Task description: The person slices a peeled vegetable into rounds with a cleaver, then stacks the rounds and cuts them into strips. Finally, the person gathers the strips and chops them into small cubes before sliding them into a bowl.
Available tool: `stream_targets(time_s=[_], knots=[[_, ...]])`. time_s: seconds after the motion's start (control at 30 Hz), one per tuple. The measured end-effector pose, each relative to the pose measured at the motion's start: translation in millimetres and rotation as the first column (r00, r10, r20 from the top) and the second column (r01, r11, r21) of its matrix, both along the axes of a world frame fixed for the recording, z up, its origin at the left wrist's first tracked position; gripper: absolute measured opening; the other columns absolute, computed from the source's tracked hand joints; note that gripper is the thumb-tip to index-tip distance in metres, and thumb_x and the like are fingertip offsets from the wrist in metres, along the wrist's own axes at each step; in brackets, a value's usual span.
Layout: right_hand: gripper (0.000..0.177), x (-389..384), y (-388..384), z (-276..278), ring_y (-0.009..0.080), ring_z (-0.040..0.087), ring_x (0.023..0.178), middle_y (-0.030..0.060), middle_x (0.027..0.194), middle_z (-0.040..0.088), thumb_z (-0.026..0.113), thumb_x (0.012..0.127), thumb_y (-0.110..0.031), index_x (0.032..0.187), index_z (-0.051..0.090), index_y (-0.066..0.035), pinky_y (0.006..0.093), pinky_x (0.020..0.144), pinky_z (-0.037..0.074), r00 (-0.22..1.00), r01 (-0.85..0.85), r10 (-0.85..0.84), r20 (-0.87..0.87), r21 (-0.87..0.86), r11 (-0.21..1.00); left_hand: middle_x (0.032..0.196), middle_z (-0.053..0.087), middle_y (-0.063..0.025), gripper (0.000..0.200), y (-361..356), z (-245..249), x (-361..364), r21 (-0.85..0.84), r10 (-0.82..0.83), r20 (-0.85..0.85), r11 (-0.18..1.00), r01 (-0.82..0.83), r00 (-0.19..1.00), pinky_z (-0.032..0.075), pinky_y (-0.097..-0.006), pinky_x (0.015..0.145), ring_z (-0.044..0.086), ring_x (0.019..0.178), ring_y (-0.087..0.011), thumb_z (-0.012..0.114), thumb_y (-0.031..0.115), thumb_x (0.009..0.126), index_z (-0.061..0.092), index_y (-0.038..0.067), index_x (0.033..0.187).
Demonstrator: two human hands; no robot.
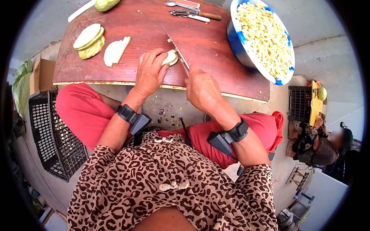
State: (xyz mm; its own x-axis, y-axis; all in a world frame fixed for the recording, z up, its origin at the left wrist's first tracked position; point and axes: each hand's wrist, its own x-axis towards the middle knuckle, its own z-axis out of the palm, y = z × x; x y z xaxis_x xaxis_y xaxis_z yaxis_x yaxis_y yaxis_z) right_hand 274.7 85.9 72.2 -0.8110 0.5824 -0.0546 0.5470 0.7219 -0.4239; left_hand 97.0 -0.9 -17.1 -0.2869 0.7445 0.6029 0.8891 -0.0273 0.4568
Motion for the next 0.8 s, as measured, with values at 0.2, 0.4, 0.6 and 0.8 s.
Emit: stream_targets(time_s=[0.2,0.4,0.6,0.8], knots=[[0.015,-3.5,-1.1,6.5,0.0501,0.063,0.078,0.0305,0.081,0.063,0.06,0.089,-0.009,0.09,0.051,0.003,0.055,0.069,0.05,0.998,0.028,-0.025,0.056,-0.063,0.998,0.121,0.057,-0.0131,0.03,1.0,-2.4,1.0,0.03,0.027,-0.006,0.999,-0.027,1.0,0.038,-0.0455,0.098,0.052,0.116,-0.0337,0.074,0.008,0.076,0.061,0.004,0.103],[0.015,-3.0,-2.0,5.9,0.0498,0.064,0.081,0.0305,0.085,0.064,0.06,0.089,-0.009,0.092,0.05,0.003,0.0553,0.071,0.05,0.999,0.011,-0.007,0.054,-0.061,0.998,0.118,0.058,-0.0127,0.027,4.4,-0.1,4.7,0.032,0.037,0.021,0.999,-0.038,0.999,0.039,-0.045,0.097,0.053,0.114,-0.0333,0.075,0.005,0.075,0.06,0.004,0.098],[0.015,-2.6,-1.5,4.0,0.0499,0.064,0.081,0.0305,0.086,0.064,0.06,0.089,-0.008,0.092,0.05,0.002,0.0552,0.071,0.05,0.999,0.002,0.001,0.053,-0.056,0.998,0.116,0.059,-0.0126,0.03,6.5,-1.9,5.5,0.041,0.046,0.029,0.998,-0.047,0.999,0.039,-0.0449,0.096,0.054,0.112,-0.0332,0.075,0.005,0.074,0.059,0.005,0.099],[0.015,-4.9,-0.4,7.9,0.0502,0.064,0.079,0.0304,0.079,0.064,0.06,0.089,-0.009,0.089,0.051,0.003,0.0553,0.07,0.05,0.999,0.027,-0.022,0.05,-0.099,0.995,0.116,0.059,-0.0127,0.035,1.7,1.9,6.6,0.038,0.062,0.072,0.997,-0.065,0.995,0.04,-0.0452,0.096,0.054,0.111,-0.0339,0.075,0.007,0.076,0.061,0.004,0.107]])
